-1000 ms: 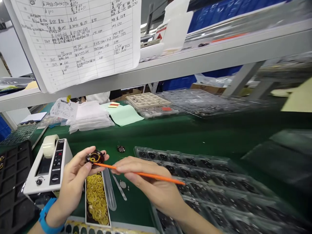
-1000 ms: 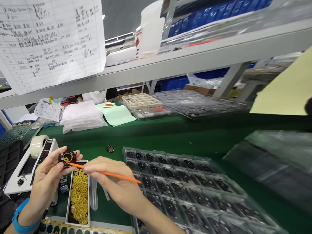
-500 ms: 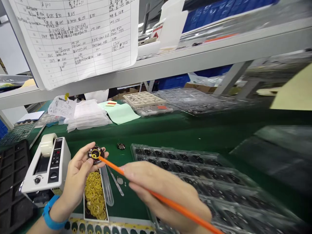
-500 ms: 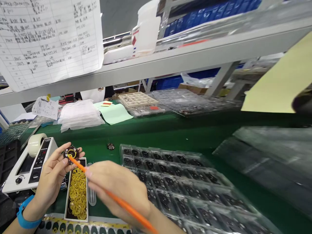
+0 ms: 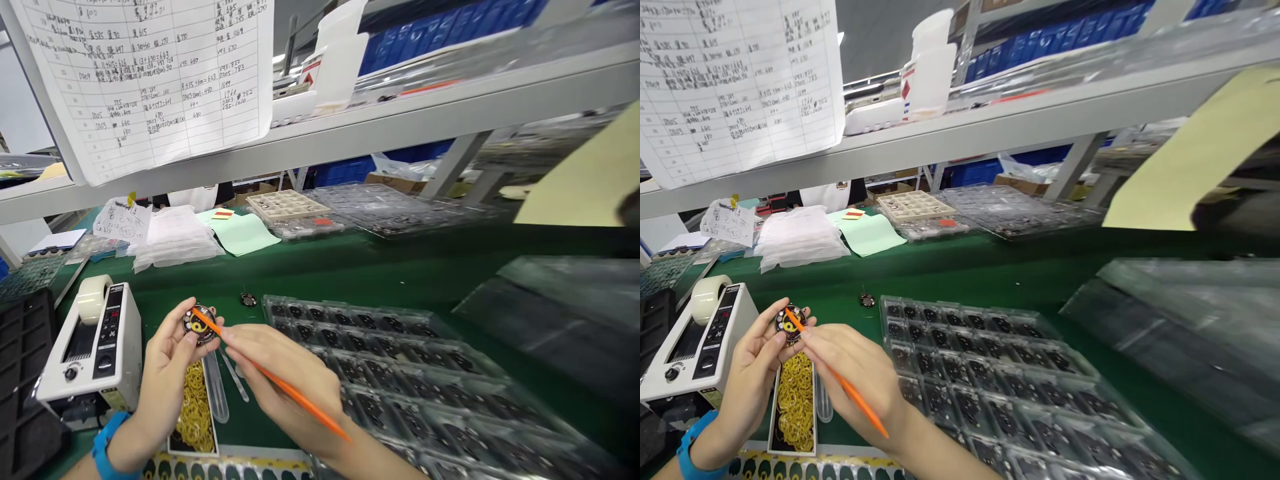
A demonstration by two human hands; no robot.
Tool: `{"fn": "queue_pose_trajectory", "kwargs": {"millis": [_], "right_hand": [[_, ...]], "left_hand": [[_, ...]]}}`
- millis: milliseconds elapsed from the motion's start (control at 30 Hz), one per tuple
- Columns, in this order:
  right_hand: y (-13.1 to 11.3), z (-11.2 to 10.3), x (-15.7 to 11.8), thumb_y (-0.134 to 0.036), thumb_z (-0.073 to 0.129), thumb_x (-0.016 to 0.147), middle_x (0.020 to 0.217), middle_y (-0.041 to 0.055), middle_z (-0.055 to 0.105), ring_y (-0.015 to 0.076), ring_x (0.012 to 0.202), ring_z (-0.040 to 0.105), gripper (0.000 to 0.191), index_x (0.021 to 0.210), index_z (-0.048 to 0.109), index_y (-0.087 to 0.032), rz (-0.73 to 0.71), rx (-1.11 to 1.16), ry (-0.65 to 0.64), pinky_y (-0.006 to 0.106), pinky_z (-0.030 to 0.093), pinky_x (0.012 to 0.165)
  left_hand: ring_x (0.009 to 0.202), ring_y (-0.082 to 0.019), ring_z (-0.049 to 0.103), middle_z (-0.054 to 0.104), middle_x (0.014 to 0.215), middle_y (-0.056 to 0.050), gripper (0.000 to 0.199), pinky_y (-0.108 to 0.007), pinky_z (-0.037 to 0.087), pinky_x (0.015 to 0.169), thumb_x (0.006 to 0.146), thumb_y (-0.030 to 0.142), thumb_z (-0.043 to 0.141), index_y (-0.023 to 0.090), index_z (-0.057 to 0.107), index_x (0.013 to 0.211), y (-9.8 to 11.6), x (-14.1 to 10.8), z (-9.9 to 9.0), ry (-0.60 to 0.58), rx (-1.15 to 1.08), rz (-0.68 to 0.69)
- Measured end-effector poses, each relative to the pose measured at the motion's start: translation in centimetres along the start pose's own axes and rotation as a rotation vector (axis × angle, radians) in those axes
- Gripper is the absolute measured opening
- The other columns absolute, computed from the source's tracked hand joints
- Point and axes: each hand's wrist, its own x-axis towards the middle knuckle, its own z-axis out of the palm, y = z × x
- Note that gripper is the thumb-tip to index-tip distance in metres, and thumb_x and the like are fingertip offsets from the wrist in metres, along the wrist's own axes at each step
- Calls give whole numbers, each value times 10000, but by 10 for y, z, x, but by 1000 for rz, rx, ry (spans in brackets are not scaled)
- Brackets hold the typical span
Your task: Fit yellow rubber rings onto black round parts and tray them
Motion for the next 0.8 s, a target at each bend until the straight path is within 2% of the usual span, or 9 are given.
{"fn": "queue_pose_trajectory", "kwargs": {"millis": [100,167,267,367,500,633,733,800], "right_hand": [[3,-2,0,22,484,896,944,154,718,229,915,695,233,1062,632,-48,-198,-133,-109,348,630,791],[3,-3,1,-6,413,930,939,180,715,266,908,698,243,1020,638,-8,-302,-212,-185,377,635,769],[2,-6,5,-21,364,948,918,190,712,278,860,700,278,987,637,7,-345,-248,-244,392,635,743],[0,-14,9,-15,458,931,896,154,711,237,845,693,196,1029,626,-43,-262,-161,-192,360,631,738],[-3,-28,15,33,542,868,905,94,706,201,839,688,331,1109,631,-176,-36,-63,-68,329,614,693],[-4,-34,17,-14,560,870,871,45,710,203,776,691,304,1040,675,-238,144,-37,84,332,593,657],[-2,-32,16,-82,539,912,865,47,706,188,758,680,203,981,674,-218,265,-58,77,304,577,640],[-1,-29,14,-106,500,935,859,58,691,181,758,669,183,965,658,-194,284,-84,24,297,568,644]], "left_hand": [[1138,-299,623,690,1137,-108,405,-357,580,903,826,336,727,194,631,1193,1,2,-2,19,11,-19],[1126,-299,630,696,1124,-110,397,-348,582,888,819,323,724,189,635,1182,2,3,-3,25,16,-40],[1070,-288,661,712,1075,-105,372,-327,593,845,801,306,735,183,647,1140,4,5,-5,25,3,-64],[984,-275,696,731,987,-102,317,-303,604,785,787,313,763,165,663,1048,5,8,-7,10,0,-69],[910,-261,718,738,932,-104,312,-253,603,722,738,256,815,147,657,983,5,11,-9,7,31,-85],[901,-255,720,739,939,-106,313,-230,602,702,718,213,811,147,651,979,5,10,-8,-2,64,-97],[896,-249,722,740,938,-102,310,-220,603,690,723,210,797,147,650,989,4,9,-6,1,89,-89],[872,-247,725,739,924,-103,305,-217,602,672,722,222,801,141,649,974,3,9,-6,15,99,-72]]}}
